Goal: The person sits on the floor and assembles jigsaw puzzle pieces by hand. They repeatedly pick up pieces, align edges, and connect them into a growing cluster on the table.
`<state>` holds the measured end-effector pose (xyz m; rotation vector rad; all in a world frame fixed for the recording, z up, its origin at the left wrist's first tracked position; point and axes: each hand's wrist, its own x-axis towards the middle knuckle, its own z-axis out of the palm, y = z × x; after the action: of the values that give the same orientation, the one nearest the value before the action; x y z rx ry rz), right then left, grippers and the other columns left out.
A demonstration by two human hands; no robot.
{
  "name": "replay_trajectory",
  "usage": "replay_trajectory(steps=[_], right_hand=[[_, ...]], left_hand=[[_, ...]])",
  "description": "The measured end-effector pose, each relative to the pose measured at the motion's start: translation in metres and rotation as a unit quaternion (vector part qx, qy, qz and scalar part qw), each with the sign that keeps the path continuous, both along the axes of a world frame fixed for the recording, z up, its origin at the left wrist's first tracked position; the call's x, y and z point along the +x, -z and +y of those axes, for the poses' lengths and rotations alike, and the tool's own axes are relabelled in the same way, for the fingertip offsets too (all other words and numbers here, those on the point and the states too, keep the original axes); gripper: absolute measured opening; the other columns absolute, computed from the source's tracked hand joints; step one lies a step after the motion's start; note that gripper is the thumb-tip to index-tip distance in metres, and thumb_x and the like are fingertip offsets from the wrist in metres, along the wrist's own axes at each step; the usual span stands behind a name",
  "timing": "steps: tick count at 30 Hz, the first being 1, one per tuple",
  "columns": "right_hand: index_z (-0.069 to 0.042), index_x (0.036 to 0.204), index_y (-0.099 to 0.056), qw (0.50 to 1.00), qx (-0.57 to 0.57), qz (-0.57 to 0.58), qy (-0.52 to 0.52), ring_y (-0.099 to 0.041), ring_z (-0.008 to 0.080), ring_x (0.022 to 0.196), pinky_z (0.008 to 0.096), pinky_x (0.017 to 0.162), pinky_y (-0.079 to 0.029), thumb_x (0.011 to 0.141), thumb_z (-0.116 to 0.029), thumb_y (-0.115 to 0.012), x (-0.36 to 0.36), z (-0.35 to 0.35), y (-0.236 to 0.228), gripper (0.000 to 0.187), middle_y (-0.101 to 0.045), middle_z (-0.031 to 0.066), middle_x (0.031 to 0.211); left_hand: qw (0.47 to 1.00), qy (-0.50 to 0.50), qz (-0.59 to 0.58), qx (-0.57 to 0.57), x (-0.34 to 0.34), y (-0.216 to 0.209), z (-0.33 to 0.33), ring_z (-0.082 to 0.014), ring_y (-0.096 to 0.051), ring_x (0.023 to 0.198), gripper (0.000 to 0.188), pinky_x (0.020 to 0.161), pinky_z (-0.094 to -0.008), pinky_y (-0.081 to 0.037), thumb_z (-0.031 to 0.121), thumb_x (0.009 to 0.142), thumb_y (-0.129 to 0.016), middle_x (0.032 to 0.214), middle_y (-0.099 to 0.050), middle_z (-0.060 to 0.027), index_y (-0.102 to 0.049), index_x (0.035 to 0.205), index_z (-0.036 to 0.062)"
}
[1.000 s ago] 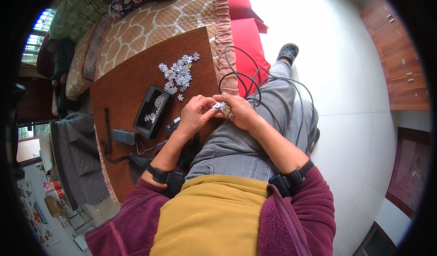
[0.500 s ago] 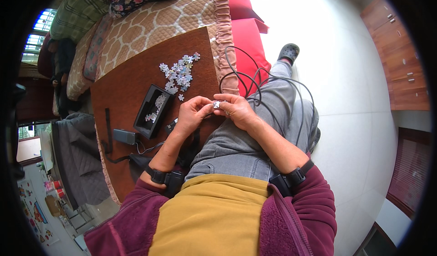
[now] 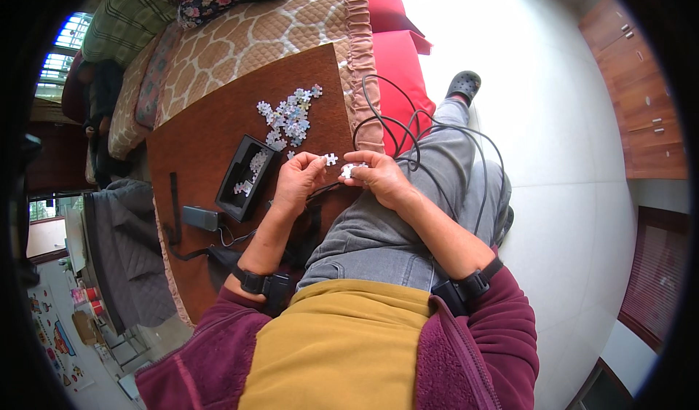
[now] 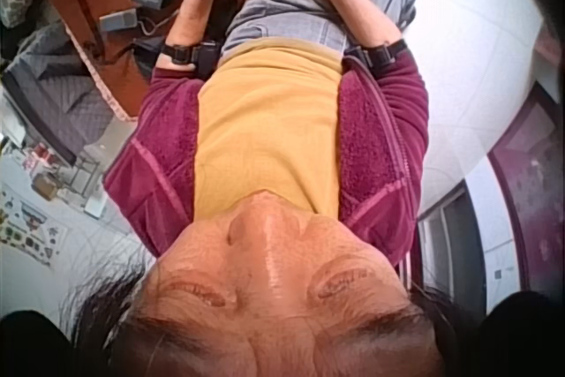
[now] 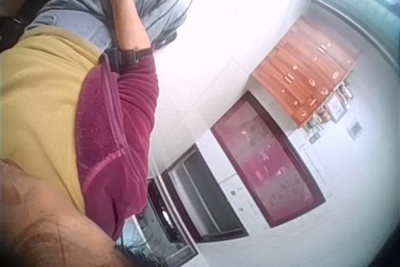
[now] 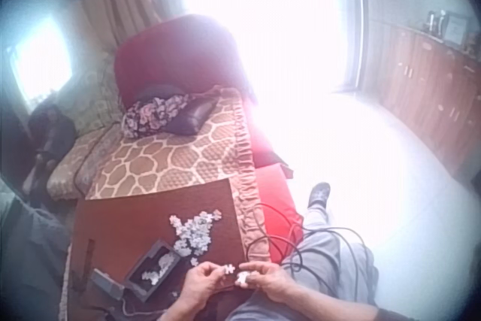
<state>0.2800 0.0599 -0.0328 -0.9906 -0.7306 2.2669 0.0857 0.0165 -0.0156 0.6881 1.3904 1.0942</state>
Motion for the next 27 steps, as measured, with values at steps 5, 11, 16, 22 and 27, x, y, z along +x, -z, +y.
replay_trajectory(steps=[5, 11, 16, 22, 27], right_hand=[[0.005, 0.118, -0.057, 1.000, 0.013, -0.013, -0.010, -0.068, 0.0177, 0.081, 0.0242, 0.073, -0.056, 0.089, 0.001, -0.060, 0.002, 0.000, 0.002, 0.030, -0.065, 0.0117, 0.096], [0.002, 0.115, -0.060, 0.999, 0.030, -0.025, -0.021, -0.066, 0.0140, 0.076, 0.0234, 0.065, -0.053, 0.089, -0.003, -0.064, 0.003, 0.001, 0.005, 0.027, -0.066, 0.0082, 0.092], [0.002, 0.115, -0.060, 0.999, 0.028, -0.026, -0.026, -0.065, 0.0136, 0.076, 0.0232, 0.065, -0.053, 0.089, -0.005, -0.064, 0.004, 0.002, 0.004, 0.027, -0.066, 0.0077, 0.092], [0.003, 0.118, -0.057, 1.000, 0.009, -0.002, -0.006, -0.068, 0.0164, 0.081, 0.0245, 0.072, -0.057, 0.090, -0.001, -0.060, 0.002, 0.000, 0.001, 0.029, -0.066, 0.0105, 0.095], [0.004, 0.120, -0.056, 1.000, 0.003, 0.000, -0.006, -0.069, 0.0189, 0.084, 0.0256, 0.075, -0.057, 0.089, 0.001, -0.058, 0.003, 0.000, 0.001, 0.031, -0.065, 0.0122, 0.098]], left_hand=[[1.000, 0.005, 0.002, -0.003, -0.001, -0.003, -0.001, -0.0024, -0.049, 0.057, 0.013, 0.049, -0.0161, -0.036, 0.017, 0.093, -0.067, 0.071, -0.060, 0.0024, -0.064, 0.088, 0.0052], [1.000, 0.008, 0.010, 0.001, -0.002, -0.002, -0.002, -0.0020, -0.049, 0.057, 0.013, 0.049, -0.0160, -0.036, 0.017, 0.093, -0.066, 0.073, -0.061, 0.0028, -0.066, 0.091, 0.0050], [1.000, 0.009, 0.021, -0.002, -0.005, -0.003, -0.001, -0.0021, -0.050, 0.058, 0.013, 0.051, -0.0162, -0.037, 0.018, 0.093, -0.067, 0.073, -0.061, 0.0027, -0.066, 0.091, 0.0055], [0.998, 0.000, 0.067, 0.014, -0.012, 0.002, -0.002, -0.0023, -0.050, 0.060, 0.011, 0.054, -0.0174, -0.039, 0.016, 0.093, -0.066, 0.073, -0.061, 0.0035, -0.066, 0.089, 0.0053], [0.929, -0.038, 0.354, 0.105, -0.072, 0.002, 0.008, -0.0024, -0.052, 0.067, 0.013, 0.060, -0.0199, -0.043, 0.015, 0.091, -0.066, 0.075, -0.062, 0.0037, -0.067, 0.087, 0.0027]])
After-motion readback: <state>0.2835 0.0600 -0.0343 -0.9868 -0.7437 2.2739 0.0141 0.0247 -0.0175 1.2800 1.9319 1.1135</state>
